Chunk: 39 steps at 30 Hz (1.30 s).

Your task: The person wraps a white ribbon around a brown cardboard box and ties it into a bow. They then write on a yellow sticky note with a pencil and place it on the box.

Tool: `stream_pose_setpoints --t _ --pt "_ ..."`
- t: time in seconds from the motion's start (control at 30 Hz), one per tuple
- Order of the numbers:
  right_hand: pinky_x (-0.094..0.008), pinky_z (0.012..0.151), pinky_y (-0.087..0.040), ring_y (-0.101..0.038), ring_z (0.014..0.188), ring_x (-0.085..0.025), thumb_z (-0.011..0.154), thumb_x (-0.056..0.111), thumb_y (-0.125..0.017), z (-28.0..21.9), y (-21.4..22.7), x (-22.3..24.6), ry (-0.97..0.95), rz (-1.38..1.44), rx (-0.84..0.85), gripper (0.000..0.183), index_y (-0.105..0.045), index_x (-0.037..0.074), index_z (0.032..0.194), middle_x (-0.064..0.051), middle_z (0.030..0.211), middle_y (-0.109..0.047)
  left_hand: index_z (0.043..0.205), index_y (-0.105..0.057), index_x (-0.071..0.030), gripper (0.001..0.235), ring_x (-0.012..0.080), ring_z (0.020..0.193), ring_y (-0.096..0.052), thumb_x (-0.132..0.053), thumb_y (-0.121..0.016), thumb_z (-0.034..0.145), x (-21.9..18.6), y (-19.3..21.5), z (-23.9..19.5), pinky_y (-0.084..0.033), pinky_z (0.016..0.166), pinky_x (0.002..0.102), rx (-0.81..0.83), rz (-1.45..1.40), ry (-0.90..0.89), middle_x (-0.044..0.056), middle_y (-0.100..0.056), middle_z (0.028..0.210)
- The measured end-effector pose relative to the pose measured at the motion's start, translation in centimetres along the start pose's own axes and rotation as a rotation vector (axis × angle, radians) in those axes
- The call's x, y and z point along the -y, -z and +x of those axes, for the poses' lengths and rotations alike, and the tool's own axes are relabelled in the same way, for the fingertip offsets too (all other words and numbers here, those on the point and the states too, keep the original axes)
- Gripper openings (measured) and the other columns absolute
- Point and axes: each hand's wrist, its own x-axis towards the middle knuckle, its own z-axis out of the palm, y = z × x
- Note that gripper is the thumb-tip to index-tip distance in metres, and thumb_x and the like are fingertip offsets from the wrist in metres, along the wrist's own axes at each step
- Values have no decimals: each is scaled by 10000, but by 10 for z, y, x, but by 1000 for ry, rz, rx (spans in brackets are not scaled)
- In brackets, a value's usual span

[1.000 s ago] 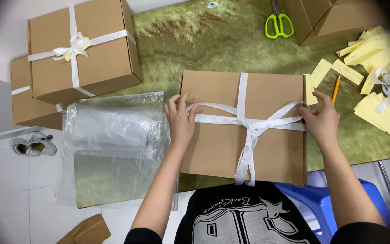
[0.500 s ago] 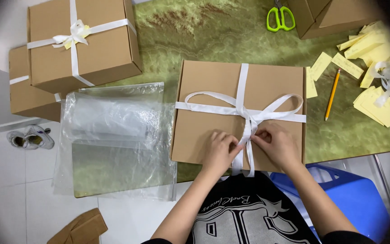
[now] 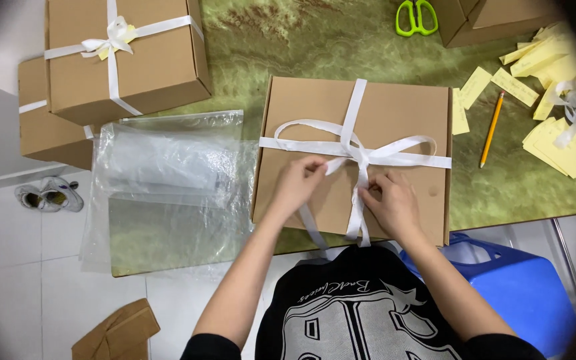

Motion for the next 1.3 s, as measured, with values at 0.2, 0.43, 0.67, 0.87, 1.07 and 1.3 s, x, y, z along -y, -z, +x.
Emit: stream_pose_setpoints --t 0.2,0.43,0.67,0.87,1.07,1.3 --pt "-462 887 -531 -666 1073 -333 903 354 -828 6 9 5 -56 151 43 259 -772 128 1016 -89 989 -687 1078 -830 -259 159 370 1037 -756 -217 -790 930 -29 82 29 -589 903 492 -163 271 -156 88 -787 1003" --pt "-395 910 -538 -728 1041 -240 964 377 -791 21 19 -16 -407 660 117 322 -774 121 1159 -97 1110 -792 1079 -814 -315 132 299 1025 -756 -290 -739 973 -27 115 34 -589 880 433 -242 247 21 3 -800 988" --pt "-323 848 -594 -790 947 -176 1058 184 -647 38 57 -26 -444 1591 135 132 -648 212 1186 -23 1026 -789 1252 -440 -165 158 69 905 -726 -265 -444 1130 -26 181 33 -544 649 143 -854 -606 -16 49 -783 1212" --pt "-339 885 -612 -760 962 -189 1043 314 -668 57 100 -33 -411 1687 28 210 -669 276 1250 -8 1232 -768 1359 -530 -177 323 337 1554 -361 -128 -616 1052 37 169 40 -289 1251 512 -688 -188 50 166 -485 1609" --pt "-317 803 -612 -735 965 -230 1052 126 -557 52 145 14 -172 1399 -57 244 -628 132 1285 -92 1546 -640 1329 -664 -254 387 464 1569 -221 -338 -708 953 77 78 61 -167 1271 594 -318 372 68 167 -311 1716" --pt "-295 837 -616 -686 861 -163 1044 120 -604 73 175 52 37 1093 -56 216 -635 103 1258 -116 1632 -511 1025 -710 -140 264 359 1328 -528 -244 -819 808 54 8 86 -402 1140 517 -425 633 -446 91 -653 1300"
